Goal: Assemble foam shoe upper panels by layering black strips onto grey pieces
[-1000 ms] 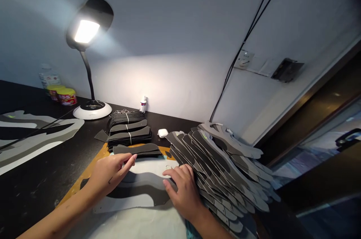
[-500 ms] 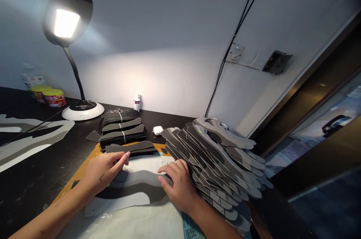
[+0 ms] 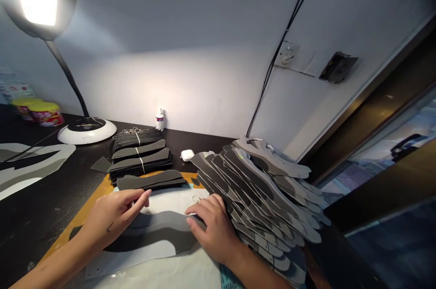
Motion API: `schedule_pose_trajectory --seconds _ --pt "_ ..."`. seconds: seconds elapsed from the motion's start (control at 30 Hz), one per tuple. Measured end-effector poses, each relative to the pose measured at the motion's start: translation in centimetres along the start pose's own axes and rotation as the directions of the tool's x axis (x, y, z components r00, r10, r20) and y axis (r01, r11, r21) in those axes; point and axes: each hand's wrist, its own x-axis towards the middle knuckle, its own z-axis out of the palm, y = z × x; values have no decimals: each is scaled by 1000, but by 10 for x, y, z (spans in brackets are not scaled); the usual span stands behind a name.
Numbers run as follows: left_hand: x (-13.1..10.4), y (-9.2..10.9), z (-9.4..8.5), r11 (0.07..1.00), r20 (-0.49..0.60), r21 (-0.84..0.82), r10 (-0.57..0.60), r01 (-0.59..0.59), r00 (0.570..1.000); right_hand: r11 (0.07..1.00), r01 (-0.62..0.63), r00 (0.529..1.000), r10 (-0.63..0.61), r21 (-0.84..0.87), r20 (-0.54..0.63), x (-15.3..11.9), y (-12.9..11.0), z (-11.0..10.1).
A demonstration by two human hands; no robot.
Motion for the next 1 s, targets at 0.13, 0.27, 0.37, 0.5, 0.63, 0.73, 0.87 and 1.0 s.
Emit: schedule_pose_trajectory --seconds 0.13,0.27,0.37,0.5,0.63,0.73,0.87,1.0 --pt "1 6 -6 998 51 -4 -56 56 997 1000 6 1000 -6 20 27 -3 1 0" --pt "2 7 -8 994 87 -50 -93 98 992 1000 -1 999 0 31 55 -5 1 -2" --pt "3 7 -6 984 170 -97 -132 149 977 1000 -2 998 1 22 57 -5 1 -4" --pt "3 9 -4 985 301 -100 -105 141 948 1000 9 998 -9 -6 64 -6 4 -3" --pt "1 8 -6 998 420 -52 2 23 907 1000 0 997 3 -31 76 -7 6 1" --pt "-1 8 -7 997 479 -62 76 -52 874 999 -7 996 11 -38 93 -7 5 0" --pt "-2 12 -9 998 481 -10 54 -56 875 1000 -18 994 18 5 111 -7 1 -3" --pt "-3 12 -10 998 486 23 38 -56 873 997 -18 987 5 75 161 -5 -3 -7"
